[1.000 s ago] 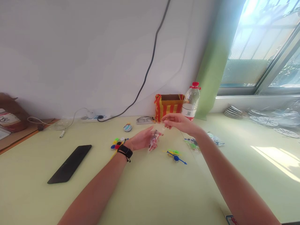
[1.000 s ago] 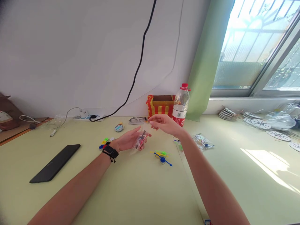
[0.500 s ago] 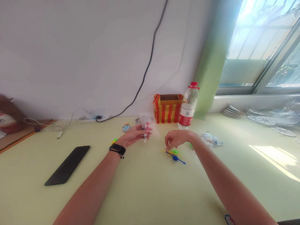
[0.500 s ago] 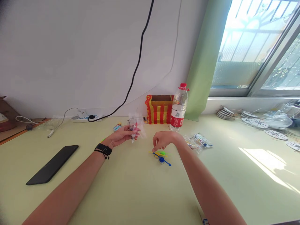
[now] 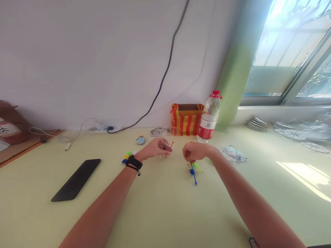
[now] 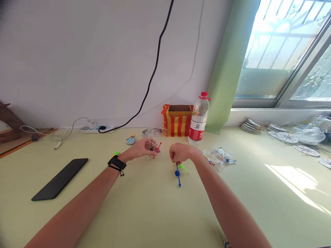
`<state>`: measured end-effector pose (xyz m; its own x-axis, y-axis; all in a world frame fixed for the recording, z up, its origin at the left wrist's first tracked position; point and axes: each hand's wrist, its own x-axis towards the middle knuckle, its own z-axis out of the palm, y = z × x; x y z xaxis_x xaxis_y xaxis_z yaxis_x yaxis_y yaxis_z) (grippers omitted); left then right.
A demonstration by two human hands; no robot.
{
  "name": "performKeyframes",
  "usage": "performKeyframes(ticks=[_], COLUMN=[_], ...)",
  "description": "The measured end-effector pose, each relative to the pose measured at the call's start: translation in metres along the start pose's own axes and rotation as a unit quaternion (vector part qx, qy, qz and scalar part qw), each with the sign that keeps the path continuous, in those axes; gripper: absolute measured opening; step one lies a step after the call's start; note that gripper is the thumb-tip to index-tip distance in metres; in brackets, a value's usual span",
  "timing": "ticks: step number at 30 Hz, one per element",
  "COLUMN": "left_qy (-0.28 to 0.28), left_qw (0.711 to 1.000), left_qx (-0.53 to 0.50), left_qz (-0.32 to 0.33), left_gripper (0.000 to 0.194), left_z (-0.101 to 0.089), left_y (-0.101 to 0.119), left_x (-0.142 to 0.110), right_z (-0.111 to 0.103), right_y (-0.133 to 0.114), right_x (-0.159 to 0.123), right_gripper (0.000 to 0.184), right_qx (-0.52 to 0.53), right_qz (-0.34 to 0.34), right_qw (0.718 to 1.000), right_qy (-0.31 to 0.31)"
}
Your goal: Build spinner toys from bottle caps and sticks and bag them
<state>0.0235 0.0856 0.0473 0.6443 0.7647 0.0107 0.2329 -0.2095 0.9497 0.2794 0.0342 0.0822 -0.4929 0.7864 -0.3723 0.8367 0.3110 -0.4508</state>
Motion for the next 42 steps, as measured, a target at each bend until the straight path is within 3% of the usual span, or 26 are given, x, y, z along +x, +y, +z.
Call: performKeyframes(ticks=[3,8,10,14,17,19,26,34,39,42], left_qy=[-0.014,-0.05,-0.048,-0.061,-0.067,-0.066,-0.069,-0.074,-0.07,-0.071], left_qw=[1.0,0.998,0.997,0.995,0.993,0.991,0.991,0.992,0.991,0.992], left_qx=[-0.007,0.036,0.058,0.075,0.091,0.104,0.111,0.098,0.111,0.1], left_qz=[-0.006,-0.005,-0.003,0.008,0.028,0.043,0.032,0.039,0.038,0.03], left_gripper=[0.051,0.063,0.065,0.063,0.063,0.061,0.055,0.057,0.056,0.059], left_z=[0.002,0.003,0.006,0.015,0.023,0.027,0.028,0.025,0.026,0.027], left_y=[0.004,0.002,0.002,0.004,0.006,0.008,0.012,0.012,0.013,0.015], left_x=[-0.001,-0.001,0.0,0.003,0.004,0.003,0.0,0.003,0.002,0.001], right_z=[-0.012,-0.034,-0.04,-0.044,-0.04,-0.036,-0.024,-0.024,-0.02,-0.017], right_y=[0.005,0.008,0.004,-0.017,-0.034,-0.039,-0.03,-0.03,-0.035,-0.045], right_x=[-0.012,-0.041,-0.053,-0.067,-0.064,-0.055,-0.025,-0.027,-0.022,-0.023], right_gripper=[0.003,0.02,0.027,0.037,0.041,0.043,0.044,0.039,0.027,0.022], right_qx=[0.053,0.148,0.198,0.304,0.352,0.373,0.342,0.307,0.219,0.193], right_qz=[-0.012,-0.072,-0.099,-0.173,-0.209,-0.207,-0.16,-0.129,-0.105,-0.117], right_qw=[0.997,0.969,0.939,0.842,0.789,0.775,0.803,0.787,0.799,0.812], right_qy=[0.059,0.187,0.264,0.41,0.457,0.466,0.462,0.519,0.551,0.538])
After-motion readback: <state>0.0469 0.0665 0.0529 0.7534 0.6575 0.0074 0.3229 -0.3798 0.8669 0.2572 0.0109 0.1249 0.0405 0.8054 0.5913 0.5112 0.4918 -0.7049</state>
